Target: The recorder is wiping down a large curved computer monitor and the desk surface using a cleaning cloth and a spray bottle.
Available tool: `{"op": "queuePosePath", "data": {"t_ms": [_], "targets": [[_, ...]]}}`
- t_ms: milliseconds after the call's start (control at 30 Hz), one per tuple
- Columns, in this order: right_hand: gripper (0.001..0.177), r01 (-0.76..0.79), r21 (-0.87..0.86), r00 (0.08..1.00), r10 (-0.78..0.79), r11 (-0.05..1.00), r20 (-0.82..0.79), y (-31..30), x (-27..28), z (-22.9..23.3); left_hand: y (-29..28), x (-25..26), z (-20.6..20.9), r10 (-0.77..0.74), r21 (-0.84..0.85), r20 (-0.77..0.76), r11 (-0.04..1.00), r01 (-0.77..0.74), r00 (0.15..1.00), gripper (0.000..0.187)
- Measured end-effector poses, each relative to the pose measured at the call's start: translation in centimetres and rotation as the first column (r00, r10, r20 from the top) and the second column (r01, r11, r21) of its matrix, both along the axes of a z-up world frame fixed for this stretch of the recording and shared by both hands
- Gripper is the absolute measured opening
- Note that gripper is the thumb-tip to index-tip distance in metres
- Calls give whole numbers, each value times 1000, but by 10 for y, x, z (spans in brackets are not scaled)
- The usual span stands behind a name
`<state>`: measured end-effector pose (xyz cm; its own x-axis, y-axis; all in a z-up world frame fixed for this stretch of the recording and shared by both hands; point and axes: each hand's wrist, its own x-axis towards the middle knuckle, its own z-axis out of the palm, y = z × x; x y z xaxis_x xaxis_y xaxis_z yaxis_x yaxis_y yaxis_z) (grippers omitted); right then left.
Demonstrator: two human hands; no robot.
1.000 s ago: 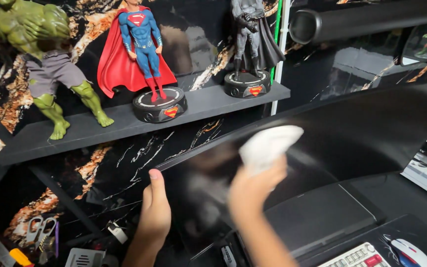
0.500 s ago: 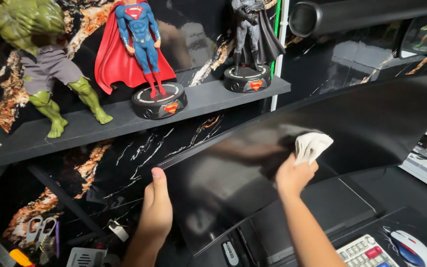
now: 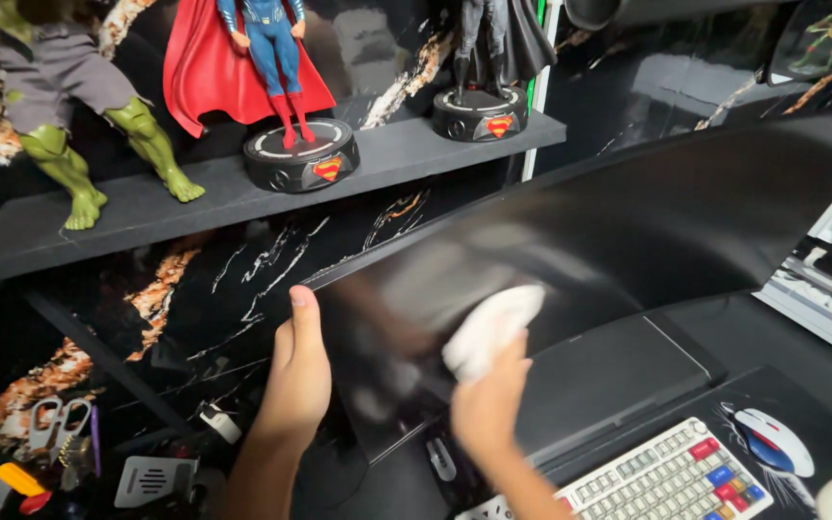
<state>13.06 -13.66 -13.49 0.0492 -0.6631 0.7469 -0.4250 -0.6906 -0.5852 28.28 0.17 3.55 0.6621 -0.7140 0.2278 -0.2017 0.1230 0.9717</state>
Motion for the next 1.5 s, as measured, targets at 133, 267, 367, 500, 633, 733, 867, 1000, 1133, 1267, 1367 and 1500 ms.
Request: {"op": "queuePosePath", "data": {"t_ms": [133, 267, 367, 500, 633, 733, 867, 1000, 1133, 1267, 1367, 1500], "targets": [[48, -30, 545, 923, -186, 838, 337, -90, -11, 11, 1, -3, 4, 10, 9, -45, 1000, -9, 999, 76], [50, -150, 466, 875, -102, 872, 474, -10, 38, 59, 0, -1, 6, 23, 89, -51, 996, -18, 998, 78], [62, -444, 265, 809, 256, 856, 529, 107, 75, 56, 1, -2, 8, -16, 32, -52, 999, 17, 999, 79], [55, -33, -227, 945, -43, 973, -324, 138, 61, -10, 1, 5, 2, 6, 87, -49, 996, -2, 999, 78], [55, -176, 206, 984, 177, 963, 13, 57, 32, -43, 2, 8, -12, -45, -47, -22, 998, 44, 999, 77], [46, -106, 431, 982, 28, 896, 185, -41, 13, -98, 4, 18, -33, 26, -66, 16, 997, -24, 1000, 72], [49, -186, 690, 844, -245, 700, 477, -88, 6, -58, 22, 15, -61, 67, 272, 10, 960, -68, 998, 66], [43, -253, 416, 873, 20, 874, 488, -11, 39, -32, 32, 1, -69, 65, 483, 256, 856, -186, 965, 56], [54, -354, 480, 915, 192, 803, 355, 128, 70, -35, 20, 14, -109, 70, 423, 193, 894, -148, 979, 63], [62, -562, 408, 824, 443, 719, 354, 162, 61, -40, 19, 11, -106, -47, 33, 210, 999, 41, 977, 59], [56, -545, 358, 830, 426, 758, 360, 128, 47, -27, 17, 18, -119, -69, -7, 199, 997, 72, 978, 59], [46, -105, 396, 973, 12, 912, 231, 2, 27, -92, 17, 27, -132, -53, 231, 57, 972, 38, 997, 66]]}}
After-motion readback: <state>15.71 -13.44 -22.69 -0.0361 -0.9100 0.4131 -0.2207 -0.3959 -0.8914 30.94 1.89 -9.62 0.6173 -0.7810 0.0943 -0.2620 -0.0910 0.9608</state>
